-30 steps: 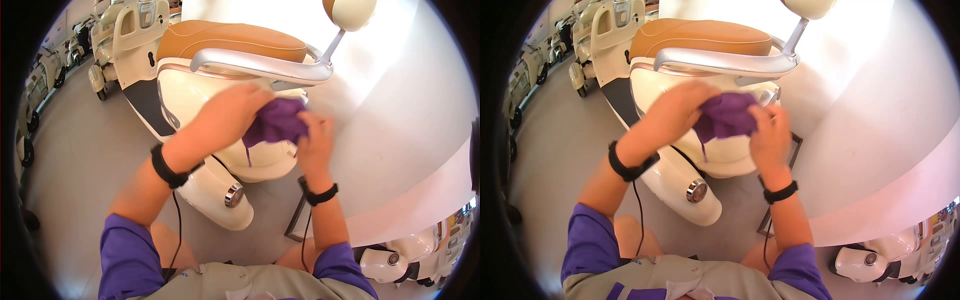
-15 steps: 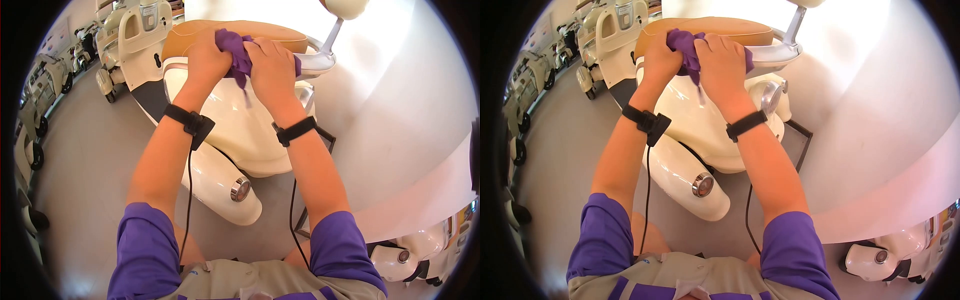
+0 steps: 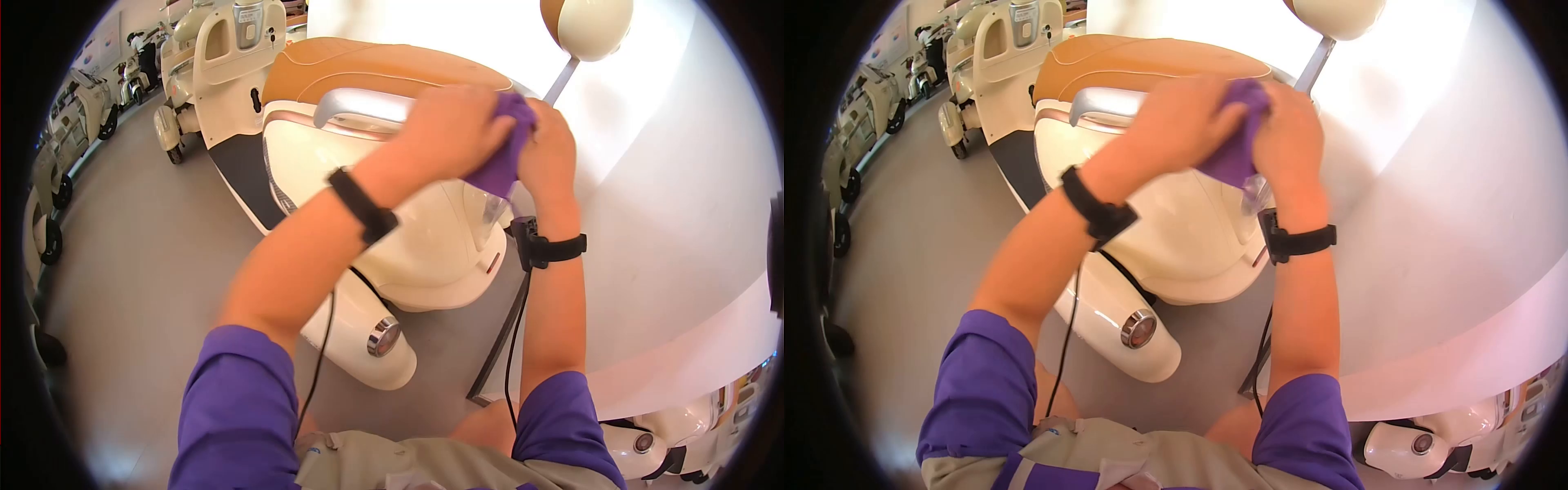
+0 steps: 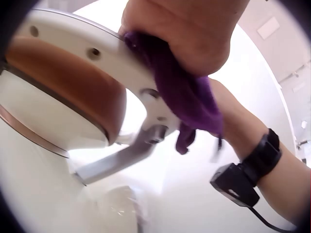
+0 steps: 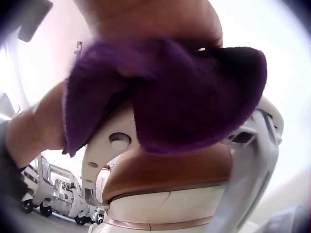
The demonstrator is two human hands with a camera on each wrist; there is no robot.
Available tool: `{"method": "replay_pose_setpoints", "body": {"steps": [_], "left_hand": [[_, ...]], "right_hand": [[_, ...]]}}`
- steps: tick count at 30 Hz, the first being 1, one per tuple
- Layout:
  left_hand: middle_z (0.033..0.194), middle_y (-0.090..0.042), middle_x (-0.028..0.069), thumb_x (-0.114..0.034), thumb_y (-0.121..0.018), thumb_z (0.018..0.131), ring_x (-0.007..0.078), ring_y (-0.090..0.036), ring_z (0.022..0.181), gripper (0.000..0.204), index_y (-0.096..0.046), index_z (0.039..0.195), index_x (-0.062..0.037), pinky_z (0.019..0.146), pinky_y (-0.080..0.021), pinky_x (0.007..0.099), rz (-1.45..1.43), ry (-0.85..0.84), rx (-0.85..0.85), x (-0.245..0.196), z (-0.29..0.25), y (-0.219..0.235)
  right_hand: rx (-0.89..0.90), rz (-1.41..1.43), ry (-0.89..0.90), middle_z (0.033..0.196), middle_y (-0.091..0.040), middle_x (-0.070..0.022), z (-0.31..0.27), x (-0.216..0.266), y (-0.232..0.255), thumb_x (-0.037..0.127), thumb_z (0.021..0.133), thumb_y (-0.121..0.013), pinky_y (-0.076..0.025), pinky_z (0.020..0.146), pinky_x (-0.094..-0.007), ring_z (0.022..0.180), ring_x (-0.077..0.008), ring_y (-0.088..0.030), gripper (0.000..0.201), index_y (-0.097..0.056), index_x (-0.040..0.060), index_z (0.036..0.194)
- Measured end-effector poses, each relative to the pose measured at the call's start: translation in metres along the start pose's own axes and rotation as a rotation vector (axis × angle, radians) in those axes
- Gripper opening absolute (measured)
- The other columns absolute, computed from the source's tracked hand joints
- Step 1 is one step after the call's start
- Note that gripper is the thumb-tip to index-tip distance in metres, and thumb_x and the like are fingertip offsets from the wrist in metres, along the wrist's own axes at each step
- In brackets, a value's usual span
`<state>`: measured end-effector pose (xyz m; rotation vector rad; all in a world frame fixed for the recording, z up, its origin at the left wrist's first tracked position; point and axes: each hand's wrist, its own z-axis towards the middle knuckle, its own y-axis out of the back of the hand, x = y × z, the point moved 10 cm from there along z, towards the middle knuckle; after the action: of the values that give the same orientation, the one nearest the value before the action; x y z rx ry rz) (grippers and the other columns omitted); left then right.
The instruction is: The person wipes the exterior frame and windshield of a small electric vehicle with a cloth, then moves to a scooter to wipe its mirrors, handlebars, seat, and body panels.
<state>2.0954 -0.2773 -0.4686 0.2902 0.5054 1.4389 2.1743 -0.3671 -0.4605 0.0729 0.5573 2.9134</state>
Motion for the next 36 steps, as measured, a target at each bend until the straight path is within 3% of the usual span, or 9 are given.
{"method": "replay_pose_setpoints", "body": {"steps": [3,7,9,11,17,20,23,32,36], "left_hand": [[0.093,-0.066,0.0202,-0.026,-0.054,0.091,0.0392,-0.063,0.088,0.024,-0.063,0.099,-0.0055,0.076,-0.049,0.0486,0.063,0.157,0.019,0.076,-0.02,0.029],[0.095,-0.068,0.0207,-0.023,-0.057,0.09,0.038,-0.065,0.088,0.024,-0.063,0.104,-0.0052,0.077,-0.051,0.043,-0.107,0.165,-0.271,0.173,-0.051,0.054],[0.099,-0.071,0.0081,-0.021,-0.065,0.092,0.0179,-0.065,0.088,0.027,-0.065,0.114,-0.0053,0.081,-0.05,0.0303,-0.517,0.227,-0.334,0.202,-0.063,0.057],[0.096,-0.071,0.0047,-0.018,-0.064,0.092,0.0145,-0.065,0.087,0.027,-0.064,0.115,-0.0035,0.08,-0.051,0.0288,-0.53,0.197,-0.328,0.226,-0.065,0.056],[0.081,-0.067,0.0078,-0.012,-0.064,0.083,0.0201,-0.064,0.074,0.014,-0.066,0.093,-0.0027,0.07,-0.05,0.0323,-0.344,0.392,-0.393,0.182,-0.061,0.066],[0.073,-0.059,0.0108,-0.011,-0.062,0.069,0.0321,-0.057,0.068,0.012,-0.061,0.081,-0.0068,0.065,-0.045,0.0411,-0.158,0.128,-0.251,0.101,-0.024,0.057],[0.079,-0.055,0.0097,-0.011,-0.066,0.069,0.0298,-0.055,0.076,0.018,-0.058,0.084,-0.0053,0.076,-0.045,0.0407,-0.104,0.142,-0.204,0.065,-0.015,0.043],[0.085,-0.056,0.0148,-0.009,-0.064,0.078,0.0352,-0.054,0.081,0.017,-0.057,0.092,-0.0021,0.081,-0.046,0.0435,-0.287,0.331,-0.199,0.138,-0.035,0.078],[0.095,-0.059,0.0199,-0.005,-0.063,0.081,0.0418,-0.055,0.094,0.019,-0.058,0.098,0.0005,0.085,-0.045,0.0467,-0.549,0.731,-0.054,0.185,-0.052,0.078]], "right_hand": [[0.193,-0.015,0.103,0.083,-0.068,-0.0143,0.017,0.045,-0.041,0.018,0.084,-0.053,-0.05,0.071,-0.0473,0.08,-0.0358,-0.064,0.018,-0.066,0.0075,0.092],[0.339,-0.181,0.108,0.076,-0.066,-0.0138,0.034,0.113,-0.115,0.018,0.084,-0.055,-0.052,0.064,-0.0462,0.071,-0.0329,-0.067,0.019,-0.066,0.0032,0.089],[0.341,-0.179,0.074,0.074,-0.066,-0.0121,0.039,0.126,-0.136,0.019,0.083,-0.058,-0.052,0.062,-0.0453,0.069,-0.031,-0.068,0.019,-0.066,0.0025,0.089],[0.344,-0.25,0.117,0.074,-0.066,-0.0117,0.038,0.129,-0.14,0.016,0.083,-0.059,-0.052,0.062,-0.0442,0.071,-0.0303,-0.068,0.017,-0.067,0.0029,0.089],[0.294,-0.111,0.177,0.087,-0.066,-0.0135,0.025,0.109,-0.093,0.016,0.09,-0.057,-0.05,0.073,-0.0424,0.088,-0.0306,-0.065,0.02,-0.064,0.002,0.103],[0.42,-0.026,0.102,0.093,-0.065,-0.0155,0.03,0.067,-0.066,0.024,0.095,-0.053,-0.046,0.073,-0.0452,0.084,-0.0343,-0.062,0.029,-0.061,0.0018,0.112],[0.469,-0.051,0.084,0.091,-0.063,-0.0155,0.032,0.054,-0.057,0.022,0.095,-0.051,-0.043,0.072,-0.0463,0.082,-0.0364,-0.06,0.03,-0.061,0.0003,0.113],[0.778,0.029,-0.083,0.101,-0.06,-0.0207,0.045,0.102,-0.13,0.015,0.087,-0.057,-0.044,0.079,-0.0475,0.092,-0.04,-0.058,0.036,-0.054,-0.004,0.118],[0.782,0.066,-0.173,0.099,-0.06,-0.0202,0.057,0.12,-0.152,0.016,0.086,-0.06,-0.045,0.078,-0.0478,0.09,-0.0397,-0.058,0.034,-0.055,-0.0022,0.114]]}}
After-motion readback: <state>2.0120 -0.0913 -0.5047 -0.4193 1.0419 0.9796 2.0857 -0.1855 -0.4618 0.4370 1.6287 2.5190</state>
